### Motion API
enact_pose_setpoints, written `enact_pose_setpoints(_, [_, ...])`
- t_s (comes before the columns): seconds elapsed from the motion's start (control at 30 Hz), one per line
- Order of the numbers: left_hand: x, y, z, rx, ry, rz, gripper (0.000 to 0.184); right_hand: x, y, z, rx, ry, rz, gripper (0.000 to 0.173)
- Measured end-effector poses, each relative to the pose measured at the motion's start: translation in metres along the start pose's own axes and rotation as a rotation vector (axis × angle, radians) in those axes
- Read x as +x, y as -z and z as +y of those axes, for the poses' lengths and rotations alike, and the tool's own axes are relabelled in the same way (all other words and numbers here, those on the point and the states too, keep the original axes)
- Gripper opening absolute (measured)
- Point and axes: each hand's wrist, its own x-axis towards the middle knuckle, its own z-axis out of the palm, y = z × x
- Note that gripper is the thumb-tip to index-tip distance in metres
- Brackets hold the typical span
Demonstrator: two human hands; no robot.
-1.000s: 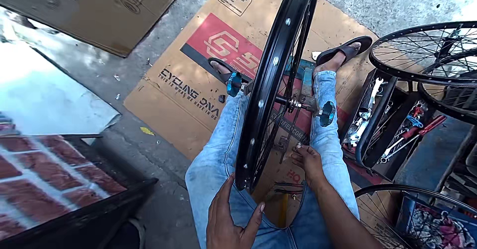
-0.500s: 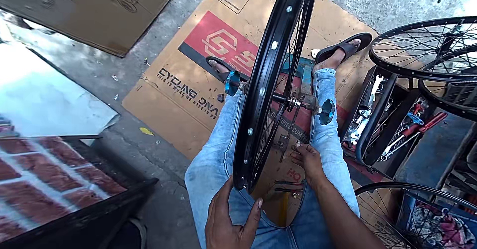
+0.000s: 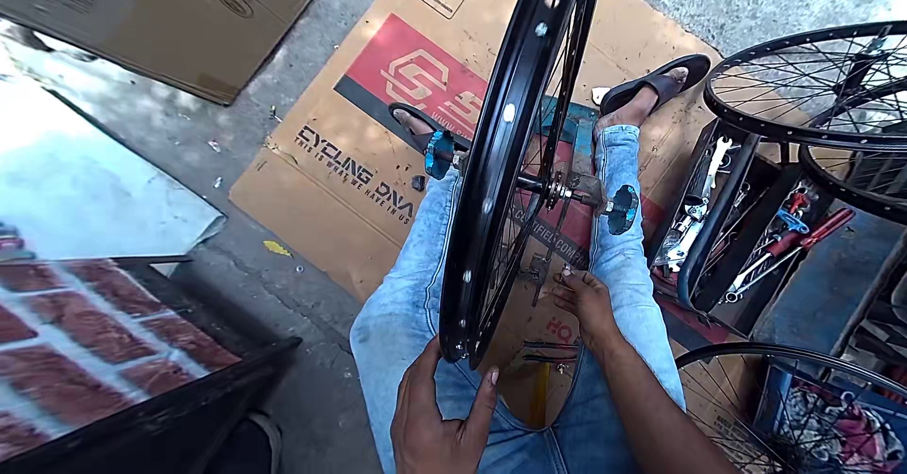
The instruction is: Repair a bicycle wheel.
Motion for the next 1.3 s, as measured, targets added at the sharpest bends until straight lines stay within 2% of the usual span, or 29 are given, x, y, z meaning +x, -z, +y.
enact_pose_setpoints(1.3, [0.0013, -0.0006, -0.002, -0.001, 0.0, 0.01, 0.071, 0.001, -0.0014, -0.0013, 0.019, -0.03, -0.011, 0.026])
